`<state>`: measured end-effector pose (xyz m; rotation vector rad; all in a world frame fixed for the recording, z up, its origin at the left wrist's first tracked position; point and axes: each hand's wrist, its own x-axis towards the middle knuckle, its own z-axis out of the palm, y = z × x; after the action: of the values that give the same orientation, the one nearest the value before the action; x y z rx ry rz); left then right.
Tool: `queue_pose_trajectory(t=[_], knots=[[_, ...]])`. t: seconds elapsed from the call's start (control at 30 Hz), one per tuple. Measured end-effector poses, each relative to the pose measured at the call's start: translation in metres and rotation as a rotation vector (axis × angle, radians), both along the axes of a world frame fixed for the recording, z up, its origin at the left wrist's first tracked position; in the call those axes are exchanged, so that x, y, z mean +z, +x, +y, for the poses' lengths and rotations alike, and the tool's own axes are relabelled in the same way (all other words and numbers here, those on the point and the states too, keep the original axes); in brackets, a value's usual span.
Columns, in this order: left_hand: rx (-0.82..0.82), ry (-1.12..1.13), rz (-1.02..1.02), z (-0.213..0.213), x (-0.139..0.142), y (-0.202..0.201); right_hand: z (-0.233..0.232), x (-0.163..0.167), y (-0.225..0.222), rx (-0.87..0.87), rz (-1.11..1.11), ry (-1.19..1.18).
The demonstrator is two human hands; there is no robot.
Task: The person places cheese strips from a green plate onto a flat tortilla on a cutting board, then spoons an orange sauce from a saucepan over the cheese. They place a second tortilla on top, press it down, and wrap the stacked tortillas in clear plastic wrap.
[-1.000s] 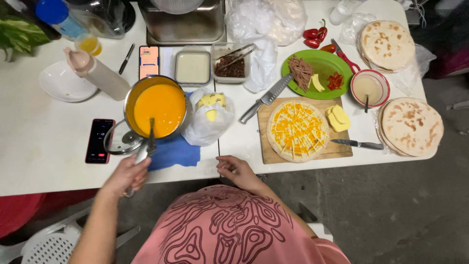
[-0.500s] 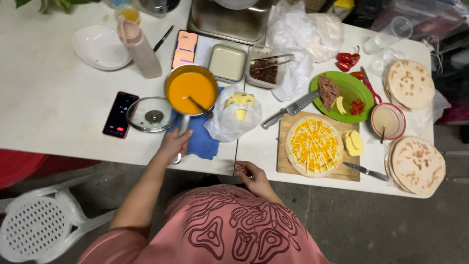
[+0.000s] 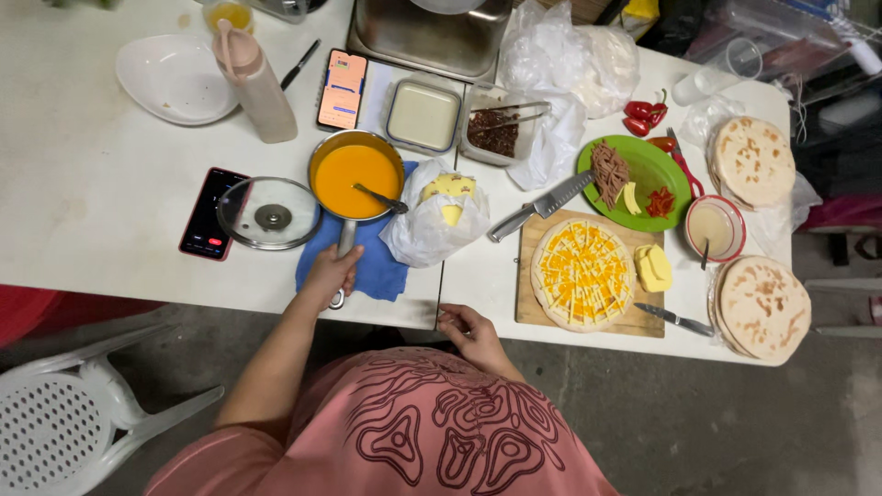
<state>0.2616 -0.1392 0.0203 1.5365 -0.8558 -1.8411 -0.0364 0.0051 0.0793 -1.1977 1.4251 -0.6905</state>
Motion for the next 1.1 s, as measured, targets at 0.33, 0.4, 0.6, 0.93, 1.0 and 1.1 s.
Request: queue_pose_trajectory(t=[0.33, 0.4, 0.6, 0.93, 1.0, 1.1], knots=[[0.203, 0.138, -0.006, 0.000, -0.007, 0.026, -0.011, 0.010, 0.004, 0.021, -0.004, 0.019], [0.517, 0.161, 0.135, -0.011, -0.010, 0.035, -0.010, 0.011, 0.003, 0.009, 0.004, 0.034], [0.817, -0.116, 0.147, -0.035, -0.009, 0.058, -0.008, 0.012, 0.002, 0.016, -0.013, 0.034], [0.700, -0.393, 0.122, 0.043, 0.059, 0.053, -0.062, 0.020, 0.038, -0.042, -0.608, 0.271], [0.600, -0.416, 0.186, 0.052, 0.079, 0.048, -0.087, 0.027, 0.055, 0.012, -0.909, 0.326], [0.415, -0.381, 0.384, 0.063, 0.097, 0.038, -0.124, 0.031, 0.088, -0.007, -1.062, 0.557]])
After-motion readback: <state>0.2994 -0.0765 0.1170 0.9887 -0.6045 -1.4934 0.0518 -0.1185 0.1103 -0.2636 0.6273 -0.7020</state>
